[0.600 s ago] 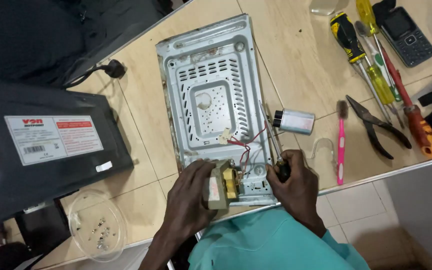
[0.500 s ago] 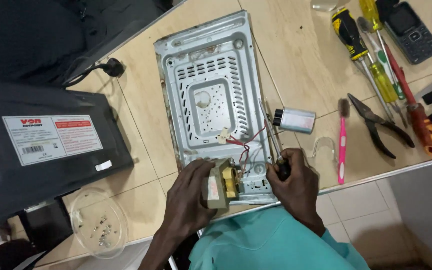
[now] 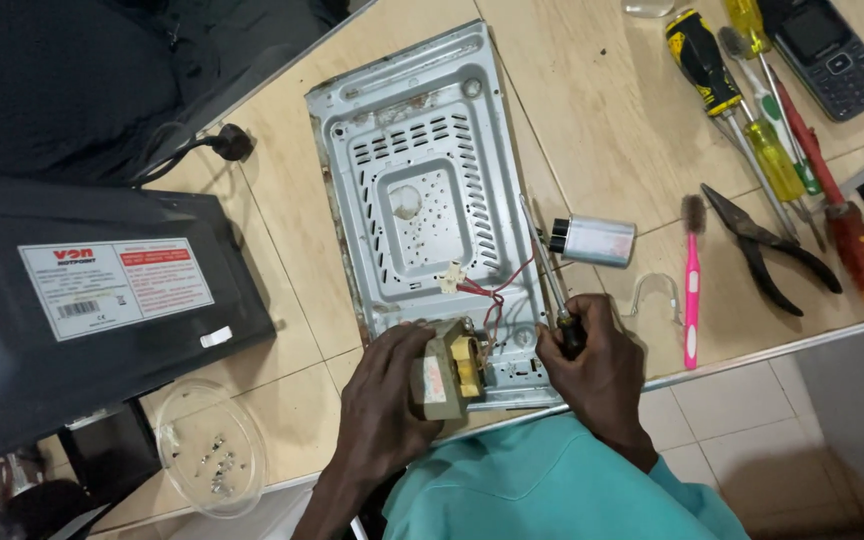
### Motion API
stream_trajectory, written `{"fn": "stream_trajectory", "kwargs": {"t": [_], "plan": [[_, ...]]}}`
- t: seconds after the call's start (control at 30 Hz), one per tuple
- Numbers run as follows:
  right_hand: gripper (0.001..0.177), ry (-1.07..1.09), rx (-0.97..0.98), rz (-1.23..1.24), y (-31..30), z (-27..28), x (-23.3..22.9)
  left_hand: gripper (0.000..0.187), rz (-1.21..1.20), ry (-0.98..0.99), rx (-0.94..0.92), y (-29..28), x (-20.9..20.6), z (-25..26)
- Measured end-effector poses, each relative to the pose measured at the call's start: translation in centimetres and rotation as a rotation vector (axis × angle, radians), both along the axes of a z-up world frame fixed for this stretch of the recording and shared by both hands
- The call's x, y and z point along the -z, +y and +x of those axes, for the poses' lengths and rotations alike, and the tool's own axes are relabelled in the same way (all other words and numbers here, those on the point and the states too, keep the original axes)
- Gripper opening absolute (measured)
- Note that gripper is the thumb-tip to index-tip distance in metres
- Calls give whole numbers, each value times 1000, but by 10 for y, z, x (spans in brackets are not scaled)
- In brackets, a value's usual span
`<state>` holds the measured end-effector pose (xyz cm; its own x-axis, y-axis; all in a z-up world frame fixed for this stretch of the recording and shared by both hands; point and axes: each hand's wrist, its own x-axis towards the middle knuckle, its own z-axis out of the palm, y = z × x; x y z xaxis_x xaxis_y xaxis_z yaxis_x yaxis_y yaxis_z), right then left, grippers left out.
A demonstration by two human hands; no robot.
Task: Disassembling a microwave oven to remove or repair internal components like the transformer using a screwdriver.
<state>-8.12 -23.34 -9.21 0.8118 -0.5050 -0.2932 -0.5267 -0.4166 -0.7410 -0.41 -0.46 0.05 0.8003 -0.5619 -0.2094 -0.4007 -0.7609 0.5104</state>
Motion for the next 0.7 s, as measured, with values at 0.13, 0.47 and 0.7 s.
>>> {"fn": "stream_trajectory", "kwargs": {"t": [0.13,0.47,0.7], "plan": [[40,36,3,-13,1,-1,3,93,-33,-57,5,-2,-4,-3],[40,-17,-19,-29,-1,-3,4,98,15,-36,-9,-3,0,-5],[39,-46,10,-1,-1,-1,3,102,29,-73,79,10,10,-14]]}}
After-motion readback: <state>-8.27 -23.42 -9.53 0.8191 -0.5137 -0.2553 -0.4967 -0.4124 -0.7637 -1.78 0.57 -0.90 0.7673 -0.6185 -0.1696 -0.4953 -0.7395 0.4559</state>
